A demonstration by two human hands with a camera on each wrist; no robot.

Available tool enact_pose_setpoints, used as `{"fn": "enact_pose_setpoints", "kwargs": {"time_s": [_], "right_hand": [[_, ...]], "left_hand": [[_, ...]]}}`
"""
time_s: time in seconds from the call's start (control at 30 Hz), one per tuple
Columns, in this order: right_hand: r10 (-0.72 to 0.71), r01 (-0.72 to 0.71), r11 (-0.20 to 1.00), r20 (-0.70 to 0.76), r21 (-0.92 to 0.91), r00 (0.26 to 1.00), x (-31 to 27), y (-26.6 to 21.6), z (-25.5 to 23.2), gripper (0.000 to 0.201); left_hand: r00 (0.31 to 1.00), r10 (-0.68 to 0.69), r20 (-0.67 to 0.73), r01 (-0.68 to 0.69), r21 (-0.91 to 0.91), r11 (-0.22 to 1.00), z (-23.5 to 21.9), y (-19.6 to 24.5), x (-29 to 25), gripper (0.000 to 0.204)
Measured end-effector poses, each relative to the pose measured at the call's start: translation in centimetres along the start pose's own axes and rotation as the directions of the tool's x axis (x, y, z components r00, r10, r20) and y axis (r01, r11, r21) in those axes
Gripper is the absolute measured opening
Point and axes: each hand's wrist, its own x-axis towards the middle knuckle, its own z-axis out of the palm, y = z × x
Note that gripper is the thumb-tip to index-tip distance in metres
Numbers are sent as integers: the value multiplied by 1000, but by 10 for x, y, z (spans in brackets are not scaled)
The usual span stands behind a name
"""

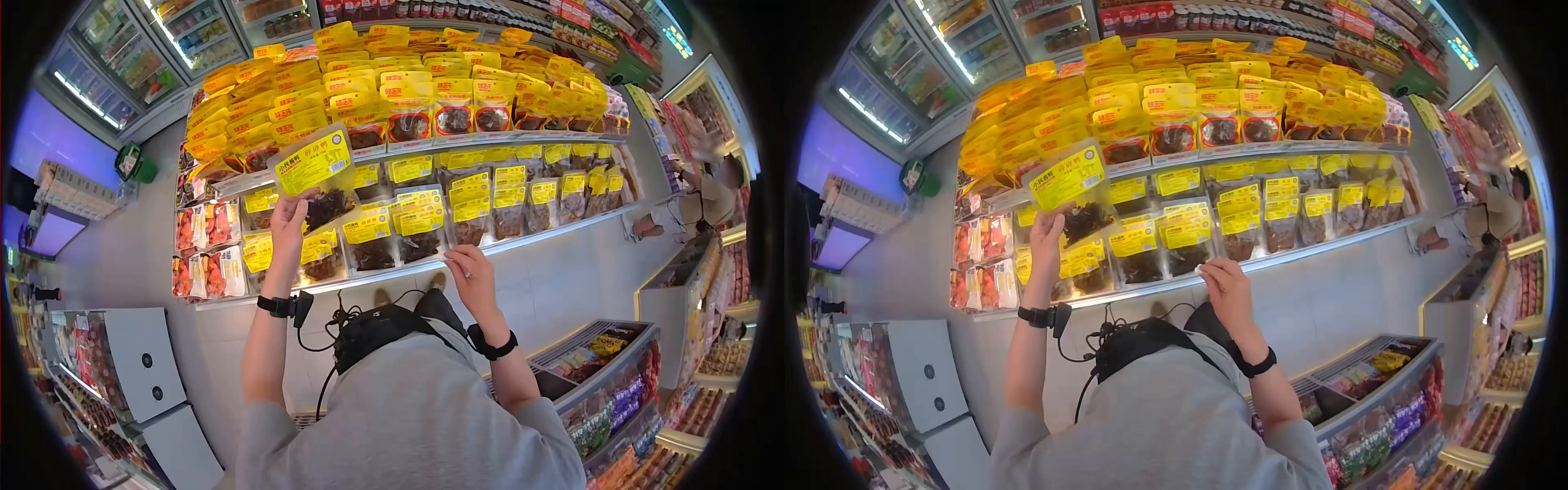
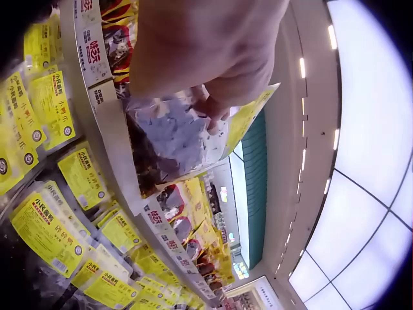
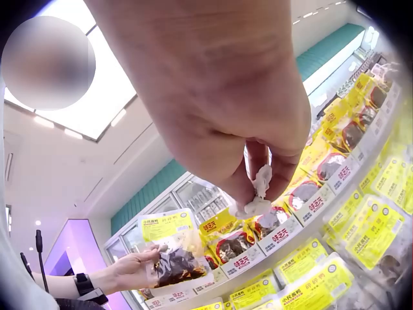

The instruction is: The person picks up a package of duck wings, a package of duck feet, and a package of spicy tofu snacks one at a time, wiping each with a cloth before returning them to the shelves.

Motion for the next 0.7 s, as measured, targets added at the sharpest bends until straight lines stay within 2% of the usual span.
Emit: {"fn": "enact_pose_setpoints", "kwargs": {"time_s": [0.07,0.17,0.2,0.33,0.43,0.5,0.53,0.6,0.63,0.7], "right_hand": [[149,-149,989,-54,-9,987,-16,11,-9,13],[259,-262,965,-70,-32,963,-37,25,-32,11],[282,-285,958,-80,-32,956,-35,27,-36,11],[302,-314,945,-124,-90,945,-49,35,-44,10],[338,-353,930,-139,-101,931,-50,39,-50,10],[348,-364,925,-140,-107,927,-50,40,-52,10],[354,-370,922,-143,-110,924,-49,40,-52,10],[361,-377,918,-141,-118,922,-46,37,-52,10],[364,-381,917,-141,-122,921,-45,38,-52,10],[378,-389,916,-114,-99,919,-44,42,-50,10]], "left_hand": [[998,-44,48,43,33,999,-1,-21,19,18],[986,-138,91,134,43,990,23,-41,33,16],[990,-99,101,96,31,995,24,-61,50,19],[989,-100,113,93,65,994,30,-107,80,24],[993,-67,98,68,-11,998,40,-133,90,27],[996,-92,-1,92,2,996,43,-150,90,28],[995,-98,5,98,0,995,41,-169,92,28],[980,-151,-128,169,145,975,32,-202,95,23],[980,-155,-126,173,142,975,30,-208,95,23],[965,-222,-138,259,384,886,25,-216,97,22]]}}
